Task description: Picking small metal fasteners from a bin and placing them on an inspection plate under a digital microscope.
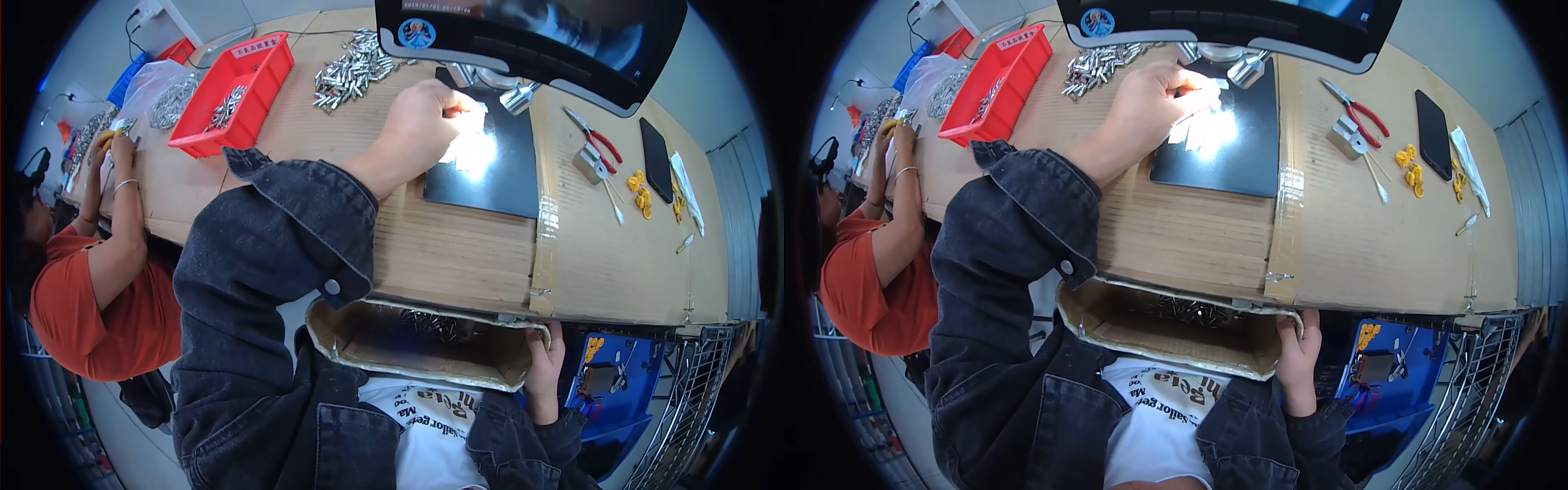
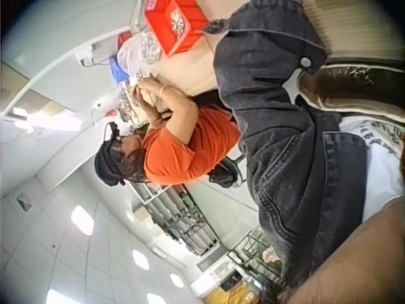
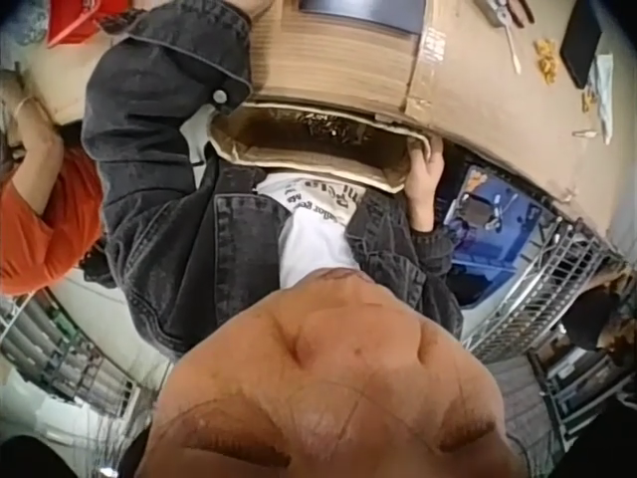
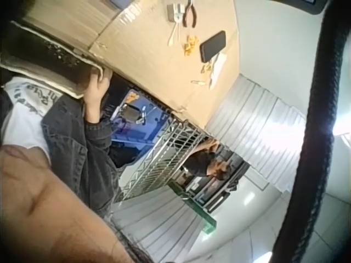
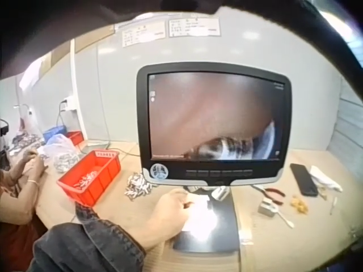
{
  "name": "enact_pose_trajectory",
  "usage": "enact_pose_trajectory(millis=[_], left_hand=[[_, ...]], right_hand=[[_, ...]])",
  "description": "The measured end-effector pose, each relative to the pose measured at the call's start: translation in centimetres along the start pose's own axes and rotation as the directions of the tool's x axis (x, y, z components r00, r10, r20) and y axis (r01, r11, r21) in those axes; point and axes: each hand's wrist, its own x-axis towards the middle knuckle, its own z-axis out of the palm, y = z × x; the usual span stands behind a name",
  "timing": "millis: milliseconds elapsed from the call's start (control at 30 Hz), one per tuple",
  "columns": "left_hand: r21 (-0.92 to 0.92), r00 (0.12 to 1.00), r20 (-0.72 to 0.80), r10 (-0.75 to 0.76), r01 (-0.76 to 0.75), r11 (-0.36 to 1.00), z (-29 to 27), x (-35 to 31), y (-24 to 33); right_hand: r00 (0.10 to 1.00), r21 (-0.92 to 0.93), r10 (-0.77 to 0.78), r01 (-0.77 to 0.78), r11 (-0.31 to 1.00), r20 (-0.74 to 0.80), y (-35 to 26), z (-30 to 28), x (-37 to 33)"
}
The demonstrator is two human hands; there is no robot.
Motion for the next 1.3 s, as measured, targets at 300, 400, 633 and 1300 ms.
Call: enact_pose_trajectory(millis=[300, 400, 633, 1300], left_hand=[[-0.01, 0.998, 0.035, -0.058, 0.058, 0.998, -0.3, -0.1, 0.9], [-0.022, 0.998, 0.041, -0.057, 0.057, 0.998, -0.4, -0.1, 0.7], [0.075, 0.987, 0.028, 0.156, -0.158, 0.985, -0.9, -1.9, 1.5], [0.774, 0.981, -0.001, 0.192, -0.12, 0.622, -6.3, 3.6, -5.5]], right_hand=[[0.999, -0.021, -0.035, 0.035, 0.999, 0.002, 0.5, -0.2, -0.1], [1.0, -0.039, -0.028, 0.028, 0.999, 0.001, 0.6, -0.2, -0.3], [1.0, -0.019, -0.003, 0.003, 1.0, 0.024, 0.6, -0.2, -0.1], [1.0, 0.002, -0.013, 0.013, 1.0, -0.013, 0.7, -0.1, -0.1]])
